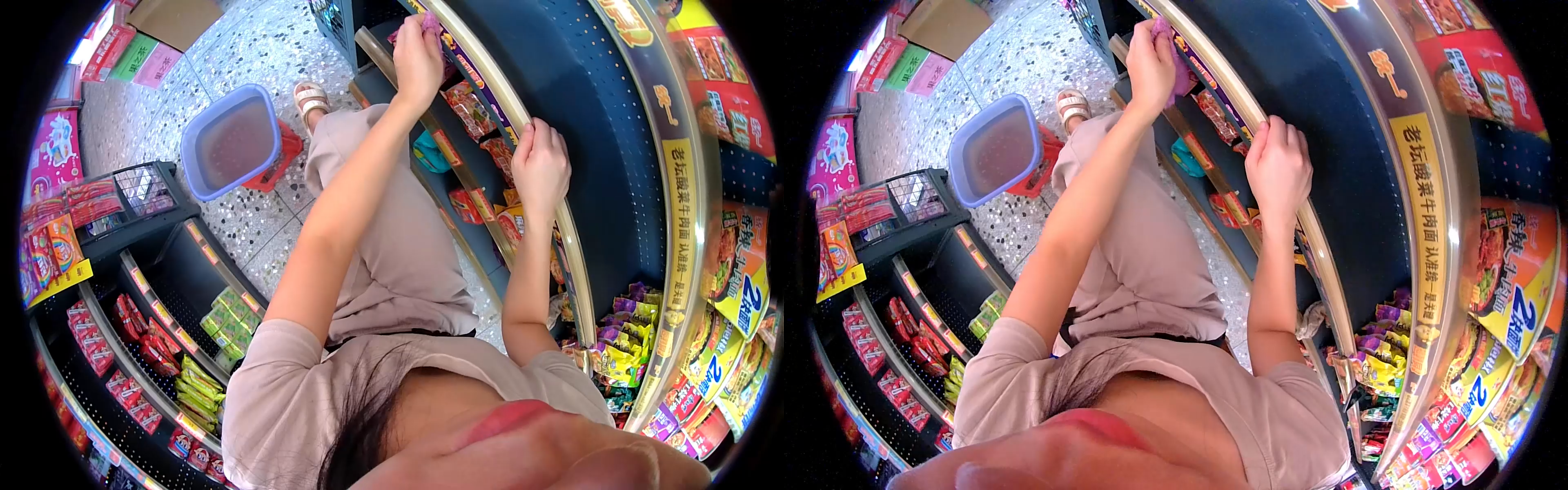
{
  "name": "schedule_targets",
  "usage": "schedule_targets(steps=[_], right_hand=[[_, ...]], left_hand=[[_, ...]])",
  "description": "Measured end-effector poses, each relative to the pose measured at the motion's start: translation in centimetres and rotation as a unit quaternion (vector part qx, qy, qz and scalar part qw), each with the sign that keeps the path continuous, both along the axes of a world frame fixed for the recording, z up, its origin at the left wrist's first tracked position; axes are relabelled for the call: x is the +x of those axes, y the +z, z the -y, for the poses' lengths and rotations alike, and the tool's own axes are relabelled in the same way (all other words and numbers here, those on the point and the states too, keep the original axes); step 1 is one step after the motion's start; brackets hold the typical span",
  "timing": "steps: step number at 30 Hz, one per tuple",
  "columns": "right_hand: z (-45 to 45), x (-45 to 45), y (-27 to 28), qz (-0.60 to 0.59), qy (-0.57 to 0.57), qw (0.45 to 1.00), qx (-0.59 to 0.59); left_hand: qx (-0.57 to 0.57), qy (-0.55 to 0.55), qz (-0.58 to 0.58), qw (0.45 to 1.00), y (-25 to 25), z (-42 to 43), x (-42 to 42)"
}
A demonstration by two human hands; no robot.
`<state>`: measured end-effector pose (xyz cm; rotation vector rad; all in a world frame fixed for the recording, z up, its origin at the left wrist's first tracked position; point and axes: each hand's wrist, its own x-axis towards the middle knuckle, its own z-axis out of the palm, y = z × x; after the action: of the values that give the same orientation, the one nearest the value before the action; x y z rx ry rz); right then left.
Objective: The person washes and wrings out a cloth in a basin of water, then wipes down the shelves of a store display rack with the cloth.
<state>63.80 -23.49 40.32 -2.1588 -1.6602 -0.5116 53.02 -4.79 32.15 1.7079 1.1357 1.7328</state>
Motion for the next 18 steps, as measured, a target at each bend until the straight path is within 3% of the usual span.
schedule_targets(steps=[10,13,16,18], right_hand=[[-0.2,0.0,-0.1,0.008,0.007,1.000,-0.007],[0.0,-0.2,0.0,0.005,0.001,1.000,-0.010],[0.0,-0.2,0.1,0.002,0.009,1.000,0.002],[0.0,0.0,-0.1,-0.001,0.020,0.999,0.025]], left_hand=[[-0.030,-0.012,0.037,0.999,2.3,-3.3,-1.9],[-0.193,-0.112,0.085,0.971,4.5,-0.9,-2.7],[-0.028,-0.040,0.029,0.998,0.4,-0.4,-1.1],[-0.034,-0.067,0.025,0.997,-0.1,1.7,-0.7]])
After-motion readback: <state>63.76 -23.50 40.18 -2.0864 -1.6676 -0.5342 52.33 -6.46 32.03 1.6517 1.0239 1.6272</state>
